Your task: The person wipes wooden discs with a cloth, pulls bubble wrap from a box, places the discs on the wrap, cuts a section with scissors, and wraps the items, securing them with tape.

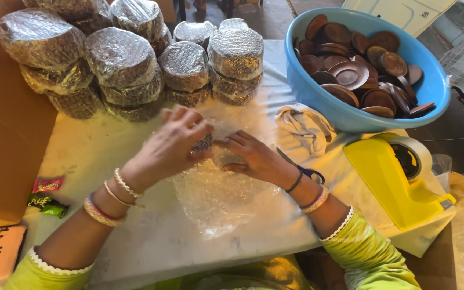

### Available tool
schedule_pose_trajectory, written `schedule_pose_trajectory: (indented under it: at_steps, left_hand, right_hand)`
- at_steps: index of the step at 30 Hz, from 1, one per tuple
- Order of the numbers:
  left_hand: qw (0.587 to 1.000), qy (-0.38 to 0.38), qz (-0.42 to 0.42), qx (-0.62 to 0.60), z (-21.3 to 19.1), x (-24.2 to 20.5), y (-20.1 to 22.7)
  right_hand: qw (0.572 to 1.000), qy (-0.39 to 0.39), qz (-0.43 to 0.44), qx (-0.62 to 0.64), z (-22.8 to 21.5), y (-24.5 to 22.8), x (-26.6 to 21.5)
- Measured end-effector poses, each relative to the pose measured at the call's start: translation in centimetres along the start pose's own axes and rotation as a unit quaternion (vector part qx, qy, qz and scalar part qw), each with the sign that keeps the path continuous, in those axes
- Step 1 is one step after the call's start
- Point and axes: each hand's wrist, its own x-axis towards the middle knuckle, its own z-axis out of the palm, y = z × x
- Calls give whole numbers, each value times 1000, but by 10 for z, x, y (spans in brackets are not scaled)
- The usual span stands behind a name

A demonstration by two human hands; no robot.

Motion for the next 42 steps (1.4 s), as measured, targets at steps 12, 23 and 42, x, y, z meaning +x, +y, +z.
schedule_pose_trajectory:
  at_steps: [12, 23, 42]
  left_hand:
    - [984, -174, 29, -6, 13, -12, -6]
    - [980, -199, 10, 7, 12, -13, -9]
    - [979, -202, 16, 22, 11, -13, -10]
  right_hand:
    - [973, 58, 165, 153, 22, 14, -5]
    - [969, -43, 167, 179, -20, 25, -8]
    - [973, -120, 136, 145, -37, 39, -18]
